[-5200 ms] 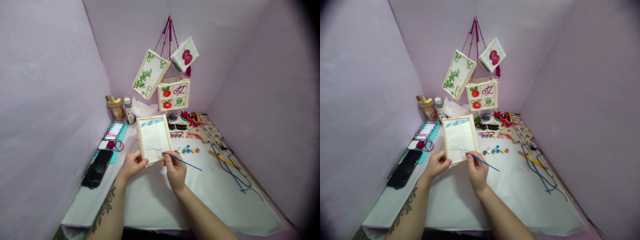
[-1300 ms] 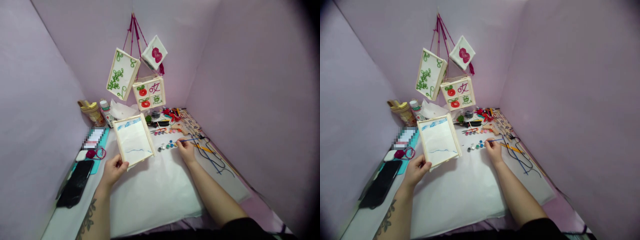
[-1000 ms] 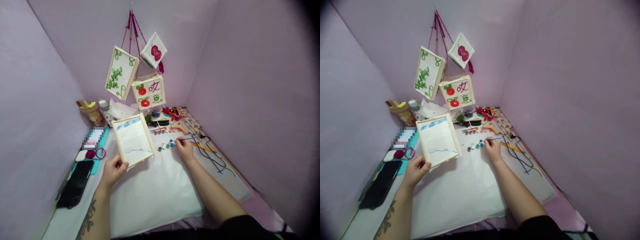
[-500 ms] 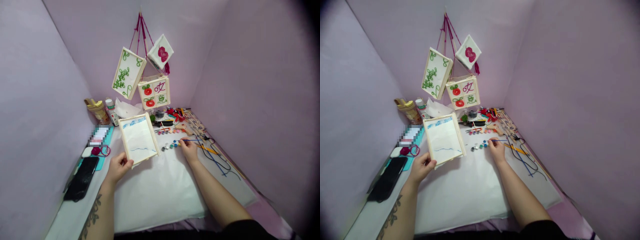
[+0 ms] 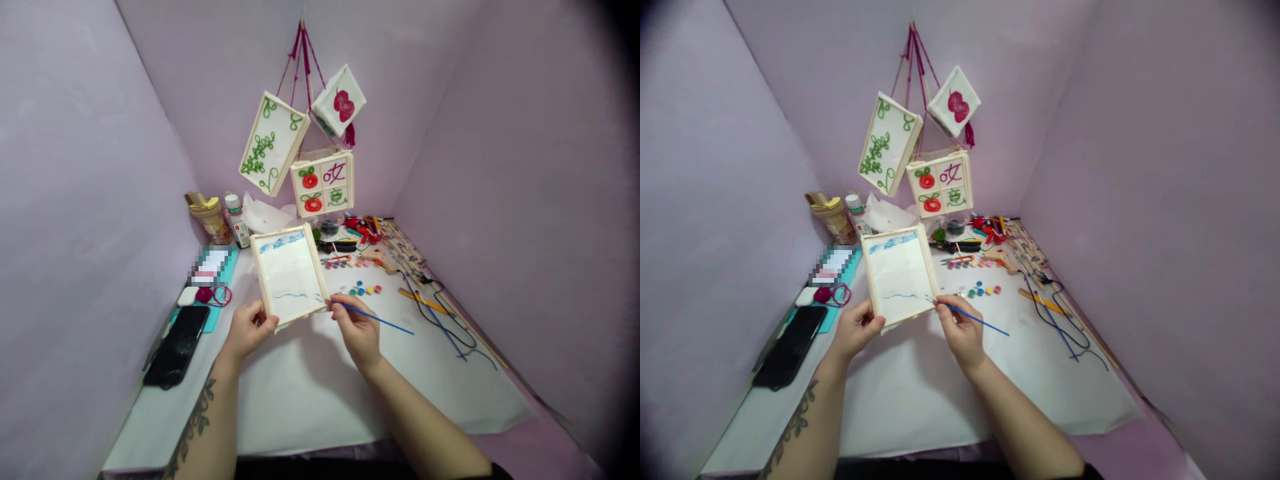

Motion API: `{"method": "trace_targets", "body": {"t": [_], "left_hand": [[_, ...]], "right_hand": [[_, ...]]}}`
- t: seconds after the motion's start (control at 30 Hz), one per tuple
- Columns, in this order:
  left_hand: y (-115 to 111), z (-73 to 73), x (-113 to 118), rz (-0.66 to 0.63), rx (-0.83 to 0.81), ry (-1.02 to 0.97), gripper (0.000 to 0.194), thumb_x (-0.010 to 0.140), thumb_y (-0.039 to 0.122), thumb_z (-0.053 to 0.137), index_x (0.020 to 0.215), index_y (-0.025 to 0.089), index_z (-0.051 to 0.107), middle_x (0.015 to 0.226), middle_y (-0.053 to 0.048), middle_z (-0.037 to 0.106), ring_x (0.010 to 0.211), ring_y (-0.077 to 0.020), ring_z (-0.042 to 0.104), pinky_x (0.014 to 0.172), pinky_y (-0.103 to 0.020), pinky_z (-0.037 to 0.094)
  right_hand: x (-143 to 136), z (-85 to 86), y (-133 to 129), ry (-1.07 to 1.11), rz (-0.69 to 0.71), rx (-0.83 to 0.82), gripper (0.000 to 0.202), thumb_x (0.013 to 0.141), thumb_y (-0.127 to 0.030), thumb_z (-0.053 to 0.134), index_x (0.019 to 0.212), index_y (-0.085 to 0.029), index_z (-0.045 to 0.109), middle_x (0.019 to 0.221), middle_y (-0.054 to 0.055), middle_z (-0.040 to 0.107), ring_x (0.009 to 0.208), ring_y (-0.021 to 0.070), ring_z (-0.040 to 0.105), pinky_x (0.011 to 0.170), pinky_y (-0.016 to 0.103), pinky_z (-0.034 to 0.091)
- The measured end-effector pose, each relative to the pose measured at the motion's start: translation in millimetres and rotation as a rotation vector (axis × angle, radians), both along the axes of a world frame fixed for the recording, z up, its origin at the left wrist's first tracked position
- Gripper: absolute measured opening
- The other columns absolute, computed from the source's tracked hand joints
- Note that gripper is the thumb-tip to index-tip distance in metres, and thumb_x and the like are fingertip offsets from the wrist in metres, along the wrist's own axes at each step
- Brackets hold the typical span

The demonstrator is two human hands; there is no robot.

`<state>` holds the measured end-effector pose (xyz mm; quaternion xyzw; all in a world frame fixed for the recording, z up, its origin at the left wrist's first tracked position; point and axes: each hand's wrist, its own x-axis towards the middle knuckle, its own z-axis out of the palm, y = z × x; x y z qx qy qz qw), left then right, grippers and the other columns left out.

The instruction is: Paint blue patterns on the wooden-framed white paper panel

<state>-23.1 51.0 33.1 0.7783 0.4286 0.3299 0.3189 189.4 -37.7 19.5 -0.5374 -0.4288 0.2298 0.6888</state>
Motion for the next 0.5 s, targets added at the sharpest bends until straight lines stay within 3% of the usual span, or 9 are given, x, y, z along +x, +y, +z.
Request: {"method": "trace_targets", "body": {"t": [0.33, 0.5], "left_hand": [[-1.6, 2.8, 0.8, -0.017, 0.005, 0.012, 0.035, 0.072, 0.045, 0.055, 0.053, 0.019, 0.04, 0.048, 0.005, 0.04, 0.047, -0.0084, 0.035, 0.047, -0.022, 0.028], [-2.3, 3.7, 0.8, -0.022, 0.0, 0.019, 0.034, 0.072, 0.044, 0.055, 0.054, 0.019, 0.041, 0.05, 0.004, 0.043, 0.048, -0.0088, 0.037, 0.047, -0.021, 0.029]], "right_hand": [[-10.0, -0.5, 6.2, -0.206, 0.013, -0.014, 0.011, 0.082, -0.027, 0.061, 0.086, -0.022, 0.07, 0.082, 0.004, 0.071, 0.072, 0.0165, 0.066, 0.065, 0.029, 0.054], [-10.5, -2.8, 6.4, -0.207, 0.015, -0.006, 0.011, 0.082, -0.026, 0.061, 0.087, -0.022, 0.07, 0.082, 0.004, 0.071, 0.074, 0.0173, 0.066, 0.065, 0.029, 0.054]]}}
